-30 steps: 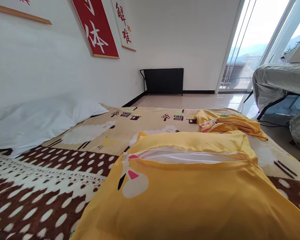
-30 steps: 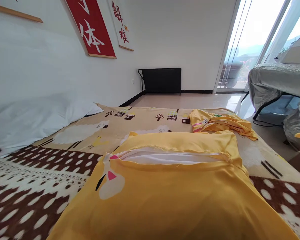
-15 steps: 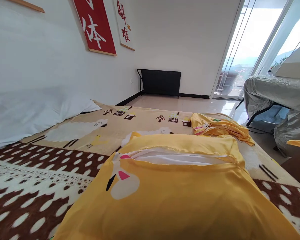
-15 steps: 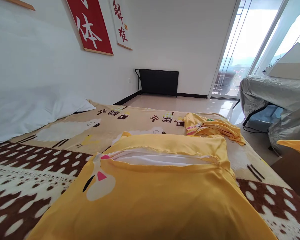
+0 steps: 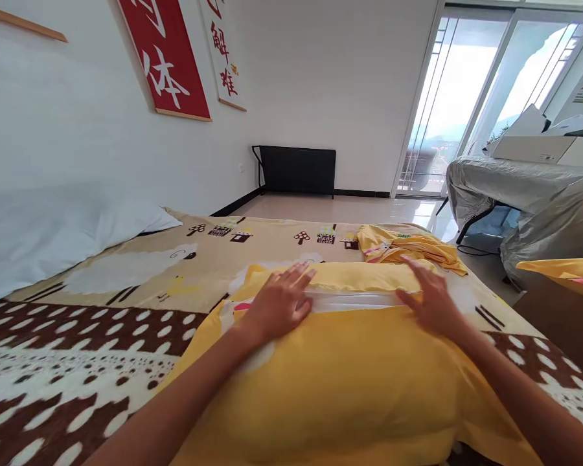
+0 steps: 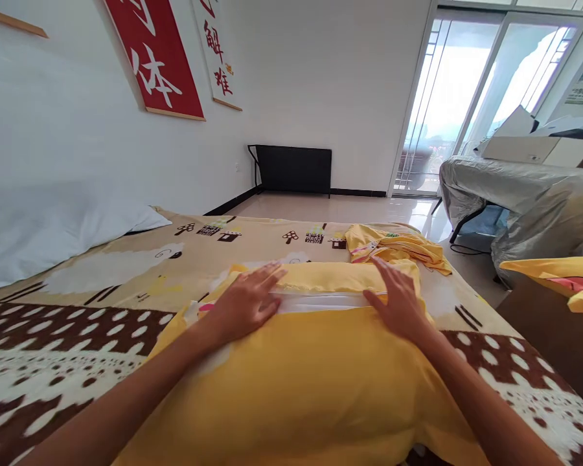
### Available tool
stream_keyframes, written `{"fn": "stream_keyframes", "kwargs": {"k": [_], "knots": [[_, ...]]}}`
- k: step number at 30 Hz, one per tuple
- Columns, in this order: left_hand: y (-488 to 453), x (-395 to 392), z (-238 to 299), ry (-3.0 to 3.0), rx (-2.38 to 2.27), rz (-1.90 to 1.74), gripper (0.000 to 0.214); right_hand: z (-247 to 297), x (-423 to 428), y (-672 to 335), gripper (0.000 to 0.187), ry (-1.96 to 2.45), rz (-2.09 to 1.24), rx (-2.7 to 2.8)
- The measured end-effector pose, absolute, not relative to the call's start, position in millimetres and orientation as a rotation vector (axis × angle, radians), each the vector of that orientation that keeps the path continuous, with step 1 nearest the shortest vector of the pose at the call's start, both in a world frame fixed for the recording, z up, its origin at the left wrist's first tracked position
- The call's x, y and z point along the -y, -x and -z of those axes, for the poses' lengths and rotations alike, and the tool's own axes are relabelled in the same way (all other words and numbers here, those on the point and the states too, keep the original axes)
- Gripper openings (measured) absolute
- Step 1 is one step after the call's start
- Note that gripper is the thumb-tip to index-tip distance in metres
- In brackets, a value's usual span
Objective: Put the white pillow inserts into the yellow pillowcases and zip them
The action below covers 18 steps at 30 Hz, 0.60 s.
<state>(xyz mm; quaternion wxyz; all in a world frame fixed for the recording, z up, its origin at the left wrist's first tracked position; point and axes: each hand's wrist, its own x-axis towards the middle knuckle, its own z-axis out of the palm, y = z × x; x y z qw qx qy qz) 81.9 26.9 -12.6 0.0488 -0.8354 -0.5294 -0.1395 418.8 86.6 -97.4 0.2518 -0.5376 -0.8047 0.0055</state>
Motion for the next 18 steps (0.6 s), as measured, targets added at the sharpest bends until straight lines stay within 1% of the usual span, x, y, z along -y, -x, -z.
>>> {"fn": "stream_keyframes", "kwargs": {"k": [2,4,8,11,12,13,14,16,18], "knots": [[-84.3,-38.5,30.4,2.667,1.792,0.291,0.052,103.3,-84.4,-420.3,0.054,1.483,-0.179,2.229],[-75.6,-44.7,37.9,2.713,1.871,0.286,0.055,106.7,-84.3,-428.4,0.054,1.540,-0.325,2.217],[-35.3,-43.7,28.2,2.545,2.098,0.300,0.055,100.0,-84.0,-452.9,0.057,1.900,-0.308,2.056],[-14.3,-39.8,20.1,2.440,2.257,0.221,0.052,80.8,-78.4,-455.2,0.060,2.066,-0.278,2.110],[-12.3,-38.6,17.7,2.374,2.262,0.185,0.048,69.9,-75.8,-451.8,0.061,2.072,-0.183,2.161],[-12.1,-37.4,14.5,2.281,2.231,0.140,0.045,56.5,-73.3,-447.4,0.059,2.068,-0.020,2.196],[-13.1,-36.4,10.1,2.170,2.191,0.086,0.043,40.7,-71.0,-442.7,0.054,2.054,0.186,2.204],[-15.1,-35.2,-3.9,1.996,2.149,-0.026,0.040,4.9,-68.1,-435.4,0.035,2.005,0.591,2.138],[-14.0,-35.5,-25.2,1.942,2.183,-0.099,0.035,-30.1,-68.3,-433.1,0.025,1.943,0.847,2.055]]}}
